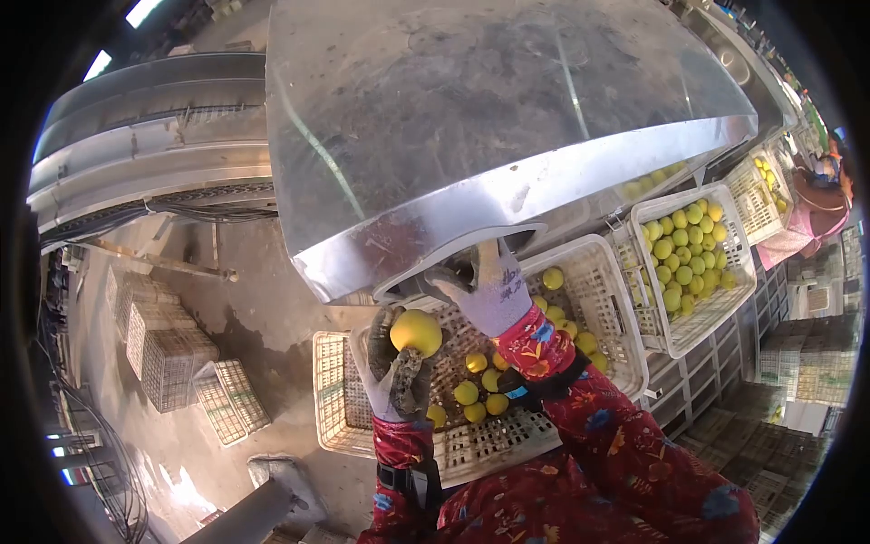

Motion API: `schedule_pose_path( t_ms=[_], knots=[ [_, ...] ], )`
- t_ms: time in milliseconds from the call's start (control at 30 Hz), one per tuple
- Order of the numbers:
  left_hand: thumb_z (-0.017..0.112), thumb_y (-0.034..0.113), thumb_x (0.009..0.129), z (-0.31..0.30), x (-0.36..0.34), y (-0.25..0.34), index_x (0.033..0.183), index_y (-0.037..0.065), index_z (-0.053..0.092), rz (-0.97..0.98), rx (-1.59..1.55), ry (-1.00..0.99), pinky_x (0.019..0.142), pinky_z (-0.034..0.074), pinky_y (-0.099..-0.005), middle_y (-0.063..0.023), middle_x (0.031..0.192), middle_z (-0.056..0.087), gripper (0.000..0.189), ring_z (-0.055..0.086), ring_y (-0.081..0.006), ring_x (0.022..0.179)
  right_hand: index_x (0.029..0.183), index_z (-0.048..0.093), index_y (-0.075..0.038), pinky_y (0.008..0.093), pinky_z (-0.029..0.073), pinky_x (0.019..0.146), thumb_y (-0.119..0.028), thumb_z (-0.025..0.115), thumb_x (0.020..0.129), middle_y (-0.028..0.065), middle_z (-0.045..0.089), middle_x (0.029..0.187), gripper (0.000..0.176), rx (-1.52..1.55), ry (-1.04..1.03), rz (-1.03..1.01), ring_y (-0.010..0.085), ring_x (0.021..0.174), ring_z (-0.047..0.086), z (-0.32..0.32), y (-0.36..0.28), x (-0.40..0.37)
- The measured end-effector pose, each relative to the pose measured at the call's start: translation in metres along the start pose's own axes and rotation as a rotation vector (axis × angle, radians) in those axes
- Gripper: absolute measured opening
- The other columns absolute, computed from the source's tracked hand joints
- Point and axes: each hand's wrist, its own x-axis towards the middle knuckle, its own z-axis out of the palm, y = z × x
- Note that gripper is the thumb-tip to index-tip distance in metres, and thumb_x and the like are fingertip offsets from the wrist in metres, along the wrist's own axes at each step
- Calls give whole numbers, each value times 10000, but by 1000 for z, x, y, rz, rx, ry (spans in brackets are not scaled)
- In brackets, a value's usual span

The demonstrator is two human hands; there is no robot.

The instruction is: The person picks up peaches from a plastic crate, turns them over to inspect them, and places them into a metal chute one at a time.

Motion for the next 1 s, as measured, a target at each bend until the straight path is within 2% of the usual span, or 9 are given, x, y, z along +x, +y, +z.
schedule_pose_path(
  t_ms=[67, 133, 333, 533, 667, 700, 867, 933, 1000],
  knots=[
    [661, -14, 830, 0, 1, -2, 1403, -2, 406, 7, 53, -4, 991, 484, -357, -137, 1333, 513, 628, 549, -244, 1176, 1265, 465, -20, 435, 510, 845, -172, 803, 731, 232, 550, 1173, 650, 127, -212, 44, 397, 1032, 589, -26, -19, -19],
    [679, -32, 810, -3, 5, -18, 1389, 2, 423, 76, 16, -35, 979, 491, -356, -143, 1312, 529, 633, 554, -242, 1171, 1262, 464, -20, 416, 518, 856, -166, 810, 724, 224, 551, 1180, 656, 126, -361, -162, 382, 1052, 594, -39, -28, -39],
    [660, -95, 805, 20, 7, -23, 1432, -15, 359, 54, 115, -89, 977, 501, -358, -170, 1330, 514, 700, 541, -260, 1192, 1243, 465, -16, 379, 534, 822, -160, 809, 743, 183, 557, 1201, 624, 261, -114, 105, 332, 1017, 629, -17, -25, -71],
    [621, -76, 846, 27, 6, -21, 1467, -11, 301, 73, 95, -96, 1096, 389, -408, -189, 1430, 425, 701, 446, -270, 1304, 1234, 426, 6, 356, 543, 730, -103, 770, 780, 201, 562, 1164, 579, 169, -56, 68, 307, 870, 652, -20, -27, -52],
    [555, 46, 940, -23, 0, -48, 1440, -42, 362, 102, 269, 4, 1074, 409, -377, -160, 1430, 459, 543, 485, -264, 1289, 1231, 418, 33, 359, 533, 710, -111, 744, 804, 232, 559, 1089, 557, -261, -50, 3, 326, 886, 642, 26, 13, -10],
    [565, 42, 923, -59, 2, -71, 1434, -31, 378, 162, 334, -60, 1066, 416, -373, -163, 1443, 446, 549, 499, -259, 1275, 1226, 427, 31, 367, 534, 710, -114, 741, 805, 231, 563, 1085, 545, -343, -67, -30, 333, 881, 643, 32, 24, -4],
    [680, 347, 826, -92, 26, -168, 1420, 136, 418, -388, 1475, -92, 1100, 349, -464, -229, 1461, 373, 683, 424, -366, 1320, 1183, 486, 8, 436, 528, 726, -159, 712, 819, 206, 613, 1018, 459, 175, -59, 93, 375, 823, 642, -43, 15, -13],
    [668, 409, 819, -99, 34, -216, 1434, 163, 410, -505, 1780, -228, 1120, 318, -484, -245, 1489, 329, 711, 380, -395, 1349, 1222, 491, -15, 446, 522, 747, -148, 678, 831, 190, 636, 1006, 454, -52, -111, 7, 358, 829, 650, -70, 55, -43],
    [670, 464, 806, -115, 40, -266, 1471, 183, 378, -605, 1831, -398, 1141, 288, -492, -263, 1521, 275, 779, 320, -417, 1387, 1267, 477, -38, 429, 528, 760, -131, 668, 821, 187, 652, 1036, 494, -281, -302, 268, 335, 834, 668, -75, 127, -85]
  ],
)
